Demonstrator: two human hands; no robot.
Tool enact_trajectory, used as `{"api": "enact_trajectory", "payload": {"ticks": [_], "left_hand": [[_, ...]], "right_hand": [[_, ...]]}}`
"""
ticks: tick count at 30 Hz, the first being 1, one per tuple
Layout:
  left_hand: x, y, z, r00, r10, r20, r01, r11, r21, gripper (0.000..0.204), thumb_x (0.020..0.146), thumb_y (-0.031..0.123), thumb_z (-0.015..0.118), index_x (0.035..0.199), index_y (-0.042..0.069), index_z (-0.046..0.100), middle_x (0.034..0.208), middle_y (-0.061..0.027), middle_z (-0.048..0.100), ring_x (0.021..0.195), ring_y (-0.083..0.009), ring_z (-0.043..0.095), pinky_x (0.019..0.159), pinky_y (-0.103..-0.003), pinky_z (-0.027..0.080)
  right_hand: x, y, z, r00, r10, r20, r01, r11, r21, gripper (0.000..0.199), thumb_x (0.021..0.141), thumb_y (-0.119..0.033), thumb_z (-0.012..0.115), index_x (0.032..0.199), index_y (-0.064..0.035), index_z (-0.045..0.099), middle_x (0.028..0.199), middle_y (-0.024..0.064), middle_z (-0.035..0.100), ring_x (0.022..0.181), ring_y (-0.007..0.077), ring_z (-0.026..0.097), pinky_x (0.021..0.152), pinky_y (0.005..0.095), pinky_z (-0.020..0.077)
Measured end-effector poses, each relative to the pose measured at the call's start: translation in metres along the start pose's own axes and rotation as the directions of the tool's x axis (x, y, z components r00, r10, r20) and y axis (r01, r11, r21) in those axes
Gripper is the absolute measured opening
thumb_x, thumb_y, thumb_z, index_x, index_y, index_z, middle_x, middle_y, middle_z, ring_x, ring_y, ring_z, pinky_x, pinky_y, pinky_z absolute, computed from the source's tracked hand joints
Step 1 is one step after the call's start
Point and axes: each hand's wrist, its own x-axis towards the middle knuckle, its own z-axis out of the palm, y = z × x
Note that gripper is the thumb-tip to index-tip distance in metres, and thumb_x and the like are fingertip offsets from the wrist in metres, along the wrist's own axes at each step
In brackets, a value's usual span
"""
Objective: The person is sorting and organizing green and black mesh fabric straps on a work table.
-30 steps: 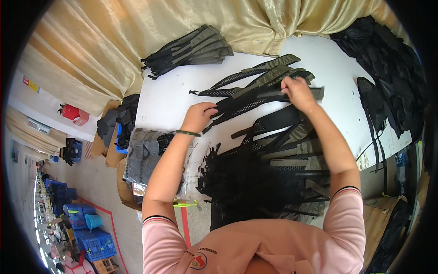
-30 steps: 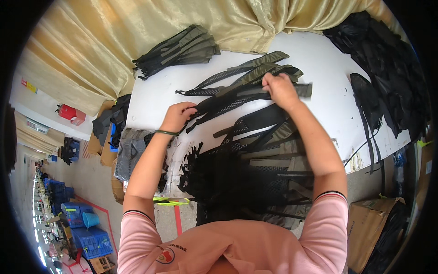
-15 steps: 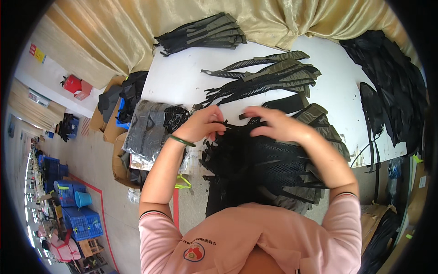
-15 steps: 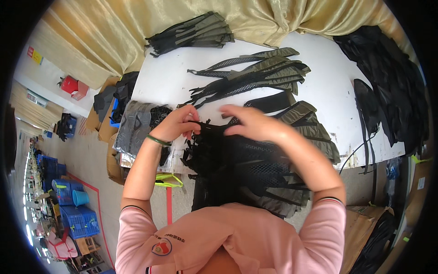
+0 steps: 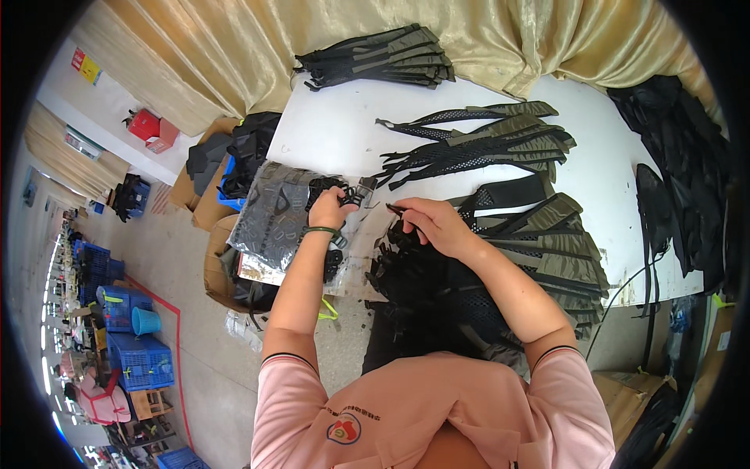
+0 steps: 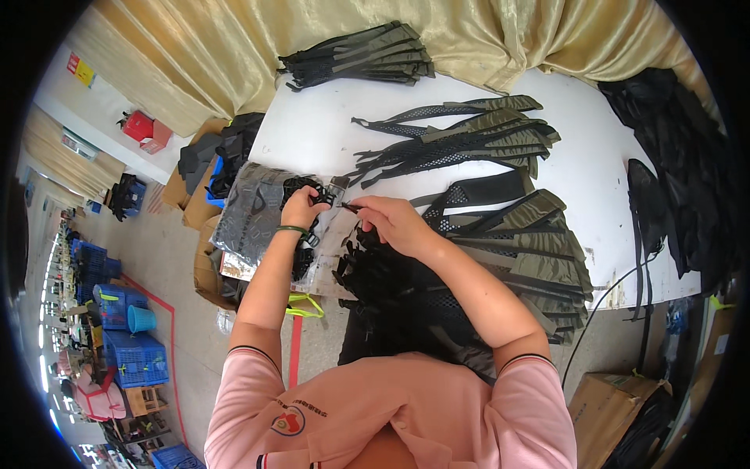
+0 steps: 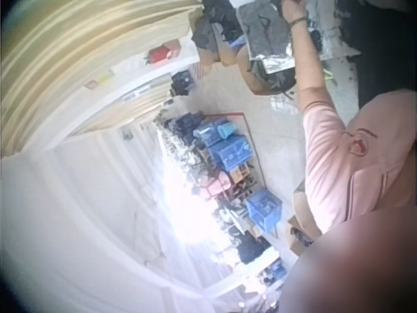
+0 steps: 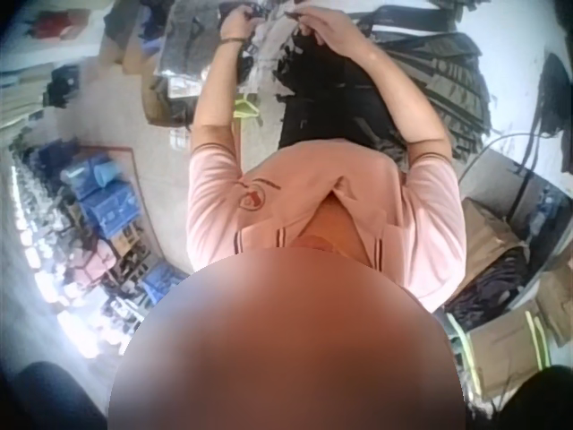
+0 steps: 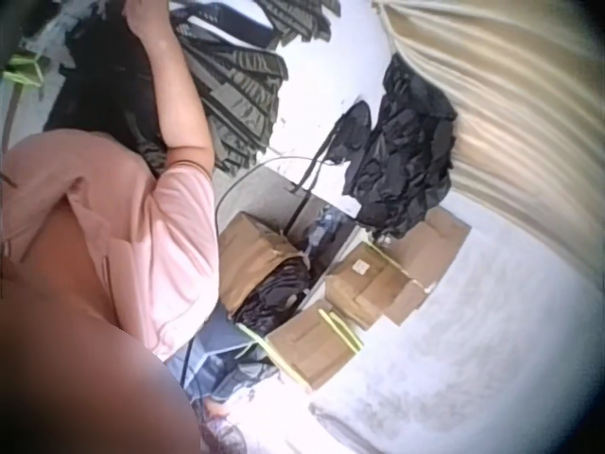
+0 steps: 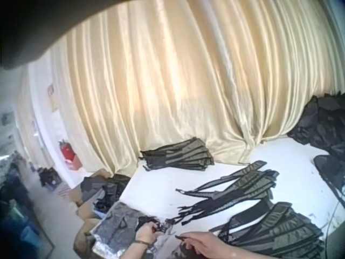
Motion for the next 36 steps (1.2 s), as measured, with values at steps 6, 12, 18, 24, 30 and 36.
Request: {"api": "enact_trajectory", "payload": {"ticks": [6, 12, 18, 24, 30, 36], "left_hand": [[0.007, -0.014, 0.005, 0.985, 0.068, -0.161, -0.068, 0.998, 0.006, 0.026, 0.07, 0.02, 0.076, 0.087, 0.004, 0.063, 0.077, -0.0114, 0.063, 0.073, -0.0282, 0.061, 0.067, -0.037, 0.049], [-0.014, -0.003, -0.012, 0.993, -0.032, -0.116, -0.027, 0.88, -0.475, 0.01, 0.079, 0.007, 0.065, 0.085, 0.001, 0.06, 0.078, -0.0084, 0.063, 0.071, -0.0181, 0.062, 0.063, -0.031, 0.05], [-0.088, 0.097, -0.042, 0.915, 0.299, 0.272, 0.3, -0.05, -0.953, 0.046, 0.082, -0.003, 0.056, 0.127, 0.003, 0.049, 0.085, -0.0036, 0.059, 0.066, -0.0141, 0.058, 0.061, -0.025, 0.048], [-0.106, 0.118, -0.048, 0.898, 0.26, 0.355, 0.388, -0.088, -0.917, 0.028, 0.088, 0.01, 0.057, 0.115, 0.004, 0.054, 0.091, -0.0057, 0.062, 0.07, -0.0171, 0.063, 0.064, -0.027, 0.051], [-0.116, 0.128, -0.041, 0.914, 0.315, 0.257, 0.35, -0.287, -0.892, 0.01, 0.089, 0.016, 0.059, 0.094, 0.008, 0.054, 0.089, -0.0053, 0.062, 0.07, -0.013, 0.057, 0.061, -0.024, 0.043], [-0.115, 0.13, -0.033, 0.842, 0.425, 0.332, 0.48, -0.31, -0.82, 0.013, 0.089, 0.021, 0.059, 0.089, 0.009, 0.055, 0.082, -0.0023, 0.059, 0.062, -0.0111, 0.046, 0.055, -0.025, 0.035]], "right_hand": [[0.004, 0.008, 0.0, 0.976, -0.208, -0.061, 0.204, 0.977, -0.059, 0.016, 0.087, -0.005, 0.059, 0.101, 0.0002, 0.065, 0.081, 0.0082, 0.059, 0.059, 0.012, 0.056, 0.056, 0.0237, 0.0452], [0.001, 0.008, -0.003, 0.996, -0.04, -0.086, 0.049, 0.993, 0.105, 0.016, 0.086, -0.008, 0.062, 0.098, 0.0027, 0.065, 0.076, 0.0053, 0.063, 0.062, 0.0099, 0.057, 0.058, 0.0226, 0.0462], [-0.007, 0.001, -0.005, 0.996, -0.062, -0.066, 0.071, 0.988, 0.139, 0.017, 0.086, -0.01, 0.062, 0.096, 0.0038, 0.064, 0.075, 0.0047, 0.064, 0.062, 0.0087, 0.057, 0.058, 0.0222, 0.0467], [-0.021, -0.009, -0.011, 0.987, -0.1, -0.127, 0.121, 0.979, 0.166, 0.014, 0.087, -0.007, 0.061, 0.096, 0.0025, 0.065, 0.078, 0.0037, 0.063, 0.064, 0.0083, 0.056, 0.058, 0.0218, 0.0464], [-0.028, -0.004, -0.016, 0.984, -0.138, -0.109, 0.156, 0.972, 0.176, 0.013, 0.088, -0.005, 0.06, 0.098, 0.0007, 0.065, 0.078, 0.0035, 0.063, 0.066, 0.0077, 0.056, 0.06, 0.0213, 0.0468], [-0.032, -0.006, -0.021, 0.983, -0.186, -0.005, 0.184, 0.971, 0.154, 0.012, 0.089, -0.006, 0.06, 0.098, 0.0004, 0.064, 0.078, 0.0012, 0.061, 0.067, 0.0072, 0.055, 0.06, 0.0215, 0.0456]]}}
